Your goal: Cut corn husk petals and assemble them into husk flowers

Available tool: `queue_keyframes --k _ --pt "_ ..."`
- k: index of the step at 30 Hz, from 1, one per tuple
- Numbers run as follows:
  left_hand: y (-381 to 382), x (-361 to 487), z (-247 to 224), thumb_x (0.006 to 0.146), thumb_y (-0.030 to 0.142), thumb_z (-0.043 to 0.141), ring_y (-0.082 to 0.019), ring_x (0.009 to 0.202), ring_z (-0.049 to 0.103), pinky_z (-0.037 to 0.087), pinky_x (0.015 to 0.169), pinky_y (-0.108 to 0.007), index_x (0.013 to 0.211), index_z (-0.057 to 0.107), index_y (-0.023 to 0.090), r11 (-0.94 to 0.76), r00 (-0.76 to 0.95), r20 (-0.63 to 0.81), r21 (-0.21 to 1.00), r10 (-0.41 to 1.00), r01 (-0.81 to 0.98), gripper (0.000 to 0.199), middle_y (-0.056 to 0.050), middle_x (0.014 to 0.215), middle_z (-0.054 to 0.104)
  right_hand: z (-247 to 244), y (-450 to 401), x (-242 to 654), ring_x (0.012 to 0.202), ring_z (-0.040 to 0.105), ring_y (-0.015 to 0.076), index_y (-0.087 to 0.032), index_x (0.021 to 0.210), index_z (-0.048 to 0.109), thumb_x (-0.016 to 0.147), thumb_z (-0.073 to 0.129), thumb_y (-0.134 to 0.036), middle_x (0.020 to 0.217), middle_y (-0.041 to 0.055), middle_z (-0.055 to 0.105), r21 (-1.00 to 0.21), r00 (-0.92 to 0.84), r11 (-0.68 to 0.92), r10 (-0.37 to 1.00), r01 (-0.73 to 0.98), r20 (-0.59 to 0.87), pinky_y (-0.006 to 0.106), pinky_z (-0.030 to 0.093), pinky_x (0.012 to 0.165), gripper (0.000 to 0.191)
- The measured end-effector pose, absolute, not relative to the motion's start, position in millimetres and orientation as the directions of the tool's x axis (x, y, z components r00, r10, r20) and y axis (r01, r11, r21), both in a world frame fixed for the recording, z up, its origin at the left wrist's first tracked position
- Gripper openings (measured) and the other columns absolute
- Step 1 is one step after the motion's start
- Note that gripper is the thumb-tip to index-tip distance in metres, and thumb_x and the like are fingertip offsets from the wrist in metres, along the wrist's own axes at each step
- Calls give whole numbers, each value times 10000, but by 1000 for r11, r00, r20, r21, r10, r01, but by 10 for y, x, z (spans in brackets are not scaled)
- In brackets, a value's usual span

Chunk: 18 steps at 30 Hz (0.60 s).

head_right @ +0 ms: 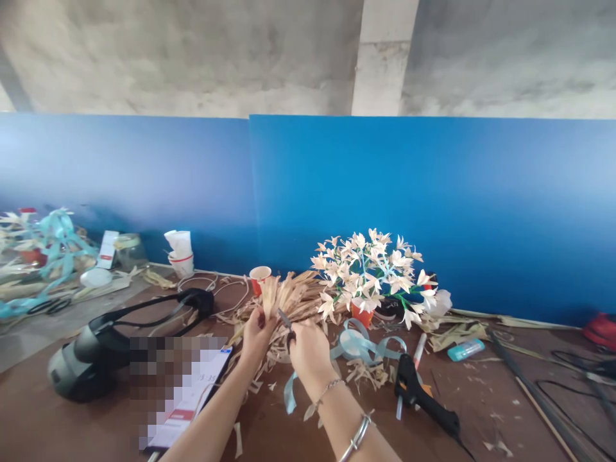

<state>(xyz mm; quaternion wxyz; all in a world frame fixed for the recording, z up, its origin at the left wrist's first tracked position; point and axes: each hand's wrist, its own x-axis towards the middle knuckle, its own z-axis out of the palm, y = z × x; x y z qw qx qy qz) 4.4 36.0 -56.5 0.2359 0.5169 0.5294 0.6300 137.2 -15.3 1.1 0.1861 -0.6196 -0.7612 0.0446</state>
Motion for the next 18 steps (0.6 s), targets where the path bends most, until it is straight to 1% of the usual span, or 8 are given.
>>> queue_keyframes --k 2,4,7,9,11,14,16,18 --pt "381 40 -609 738 390 518 -120 599 515 408 575 -227 752 511 160 -339 -373 385 923 844 184 231 25 633 535 -29 -112 1377 891 604 193 -207 911 664 757 484 -145 954 80 640 -271 -143 192 971 943 189 241 415 746 245" --pt "405 36 -649 741 459 512 -119 610 526 413 580 -227 757 533 151 -338 -420 335 939 843 70 309 14 655 554 -61 -96 1378 894 611 200 -195 902 668 756 478 -131 967 93 644 -262 -131 172 977 950 165 247 418 745 247" --pt "426 36 -658 732 473 528 -115 647 554 431 621 -229 797 554 148 -363 -471 258 920 843 -146 333 0 705 584 -73 -93 1361 916 615 215 -176 942 659 760 466 -112 979 113 656 -258 -120 152 983 954 138 258 419 758 273" --pt "420 36 -618 724 443 560 -105 671 566 436 657 -225 837 556 155 -401 -485 227 869 845 -291 309 0 742 599 -64 -84 1345 929 615 238 -147 971 649 748 462 -90 983 139 658 -256 -108 136 987 957 119 277 421 765 296" --pt "401 28 -550 700 415 605 -88 645 563 435 648 -212 840 560 163 -420 -496 180 800 849 -428 292 6 749 610 -62 -68 1334 935 615 254 -125 968 650 735 461 -72 978 156 660 -257 -105 129 989 958 104 287 423 762 304" --pt "374 -10 -436 608 356 703 -67 588 551 433 611 -193 790 569 162 -440 -517 102 679 850 -588 297 15 729 623 -91 -50 1329 926 621 259 -125 906 671 730 470 -72 953 159 670 -261 -118 136 990 956 82 284 428 741 272" --pt "372 -45 -381 544 307 746 -69 604 564 440 622 -192 766 574 161 -443 -502 78 598 861 -668 317 17 727 629 -119 -48 1332 894 633 261 -131 845 686 720 483 -72 918 158 681 -264 -129 142 989 954 67 284 433 717 246" --pt "383 -76 -357 512 281 763 -69 607 569 441 622 -187 741 575 158 -429 -486 57 565 872 -705 321 22 709 629 -123 -54 1345 862 642 263 -135 804 692 705 494 -71 882 154 689 -272 -139 152 988 950 65 286 436 699 231"
